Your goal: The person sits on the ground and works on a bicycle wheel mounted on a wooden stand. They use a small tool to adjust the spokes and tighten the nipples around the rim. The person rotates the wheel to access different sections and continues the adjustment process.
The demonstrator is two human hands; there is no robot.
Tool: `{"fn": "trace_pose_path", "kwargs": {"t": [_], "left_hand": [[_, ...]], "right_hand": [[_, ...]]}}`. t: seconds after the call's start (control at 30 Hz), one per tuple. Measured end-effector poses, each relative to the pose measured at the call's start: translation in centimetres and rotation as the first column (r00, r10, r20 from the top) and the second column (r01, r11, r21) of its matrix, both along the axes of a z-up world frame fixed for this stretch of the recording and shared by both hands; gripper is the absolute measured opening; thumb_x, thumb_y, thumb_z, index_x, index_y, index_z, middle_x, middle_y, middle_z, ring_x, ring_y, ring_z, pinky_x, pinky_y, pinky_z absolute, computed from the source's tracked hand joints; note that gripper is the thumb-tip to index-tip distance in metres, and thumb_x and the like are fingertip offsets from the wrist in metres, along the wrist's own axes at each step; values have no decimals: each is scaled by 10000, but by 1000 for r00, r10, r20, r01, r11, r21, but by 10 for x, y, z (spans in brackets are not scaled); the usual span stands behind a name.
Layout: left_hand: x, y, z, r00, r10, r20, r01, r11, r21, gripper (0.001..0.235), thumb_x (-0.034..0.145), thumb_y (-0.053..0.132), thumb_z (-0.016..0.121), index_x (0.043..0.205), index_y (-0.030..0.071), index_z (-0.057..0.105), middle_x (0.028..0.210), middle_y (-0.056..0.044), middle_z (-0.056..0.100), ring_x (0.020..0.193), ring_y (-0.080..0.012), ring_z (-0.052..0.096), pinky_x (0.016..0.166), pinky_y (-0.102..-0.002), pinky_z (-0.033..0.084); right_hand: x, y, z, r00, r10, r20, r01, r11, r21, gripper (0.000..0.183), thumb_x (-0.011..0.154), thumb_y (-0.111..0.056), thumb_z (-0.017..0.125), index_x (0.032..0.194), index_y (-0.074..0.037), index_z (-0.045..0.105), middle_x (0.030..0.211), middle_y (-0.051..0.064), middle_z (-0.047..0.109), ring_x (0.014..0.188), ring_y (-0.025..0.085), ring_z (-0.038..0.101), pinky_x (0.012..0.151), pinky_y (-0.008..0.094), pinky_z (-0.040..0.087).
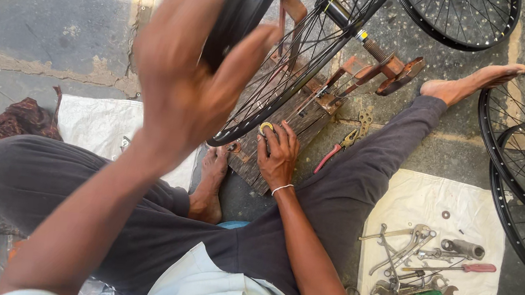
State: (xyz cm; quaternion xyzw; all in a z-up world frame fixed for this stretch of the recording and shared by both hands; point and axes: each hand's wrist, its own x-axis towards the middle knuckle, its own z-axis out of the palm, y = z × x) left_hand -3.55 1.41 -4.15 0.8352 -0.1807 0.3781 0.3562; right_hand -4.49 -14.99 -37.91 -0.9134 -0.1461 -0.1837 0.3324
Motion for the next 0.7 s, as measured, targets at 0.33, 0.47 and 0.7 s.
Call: {"fn": "trace_pose_path", "kwargs": {"t": [0.33,0.47,0.7], "left_hand": [[-74,5,-188,761,-38,-647,-249,905,-346,361,956,210,741,1246,8,669,949,-108,737,860,-155,679,771,-301,522],[-56,3,-210,613,-46,-789,-293,914,-280,456,914,296,755,1276,24,697,835,-106,742,778,-146,684,725,-306,516],[-79,11,-171,872,-21,-489,-188,908,-375,264,956,172,778,1152,9,705,1014,-75,716,943,-159,689,864,-295,543]], "right_hand": [[-1,0,-2,1000,0,-5,0,1000,-4,250,982,-213,668,1167,-58,730,1249,133,670,1362,347,501,1123,521,390],[-1,0,-3,1000,-3,8,3,1000,4,255,982,-213,670,1173,-56,731,1247,136,670,1348,346,509,1118,517,391],[-2,1,22,1000,15,-7,-14,991,130,254,986,-204,677,1175,-39,716,1266,156,657,1302,340,546,1103,503,421]]}}
